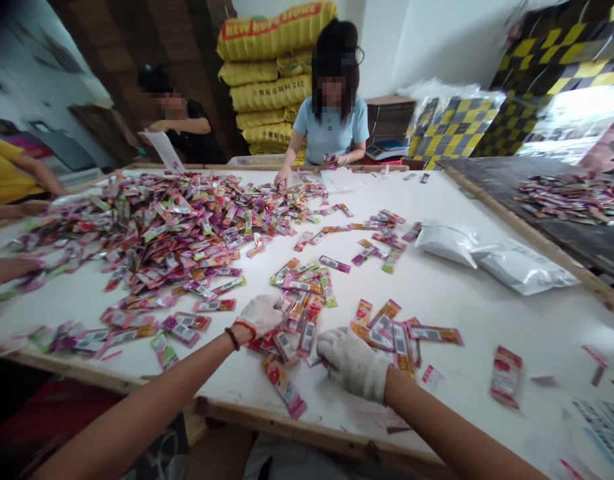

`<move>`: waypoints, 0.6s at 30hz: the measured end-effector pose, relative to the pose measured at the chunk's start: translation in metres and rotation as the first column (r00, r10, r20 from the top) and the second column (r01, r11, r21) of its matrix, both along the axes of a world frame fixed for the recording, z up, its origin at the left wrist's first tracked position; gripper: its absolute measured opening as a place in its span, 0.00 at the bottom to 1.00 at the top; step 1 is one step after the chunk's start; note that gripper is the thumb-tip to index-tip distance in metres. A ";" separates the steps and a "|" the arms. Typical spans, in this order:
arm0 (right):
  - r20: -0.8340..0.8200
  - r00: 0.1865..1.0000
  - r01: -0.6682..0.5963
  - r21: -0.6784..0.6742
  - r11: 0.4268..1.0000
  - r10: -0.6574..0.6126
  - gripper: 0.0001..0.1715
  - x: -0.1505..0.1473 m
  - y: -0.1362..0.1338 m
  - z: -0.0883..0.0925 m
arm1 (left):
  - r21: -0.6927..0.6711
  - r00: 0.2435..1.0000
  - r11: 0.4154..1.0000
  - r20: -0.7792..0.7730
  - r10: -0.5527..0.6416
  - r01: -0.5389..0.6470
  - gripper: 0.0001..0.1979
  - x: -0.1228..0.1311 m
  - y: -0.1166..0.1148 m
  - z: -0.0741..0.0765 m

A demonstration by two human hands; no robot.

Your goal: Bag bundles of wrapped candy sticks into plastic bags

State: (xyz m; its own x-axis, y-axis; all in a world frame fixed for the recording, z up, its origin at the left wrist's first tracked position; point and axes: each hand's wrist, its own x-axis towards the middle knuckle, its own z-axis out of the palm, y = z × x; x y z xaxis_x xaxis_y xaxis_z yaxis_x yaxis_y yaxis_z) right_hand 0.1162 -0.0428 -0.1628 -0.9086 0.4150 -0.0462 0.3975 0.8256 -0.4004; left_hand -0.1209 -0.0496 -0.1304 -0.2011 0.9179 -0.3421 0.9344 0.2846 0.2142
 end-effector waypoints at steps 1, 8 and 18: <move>-0.049 0.993 0.099 -0.078 0.992 -0.103 0.09 0.000 0.005 0.000 | 0.040 1.000 0.999 0.024 -0.007 0.006 0.08 -0.003 -0.002 0.002; -0.024 0.623 0.744 -0.289 0.602 -0.782 0.09 -0.047 0.084 -0.005 | 0.349 0.972 0.926 0.126 -0.199 0.144 0.21 0.006 0.040 -0.001; 0.234 0.697 0.707 -0.066 0.704 -0.678 0.07 -0.029 0.130 -0.013 | 0.349 0.941 0.874 -0.102 -0.324 0.339 0.13 0.008 0.075 -0.011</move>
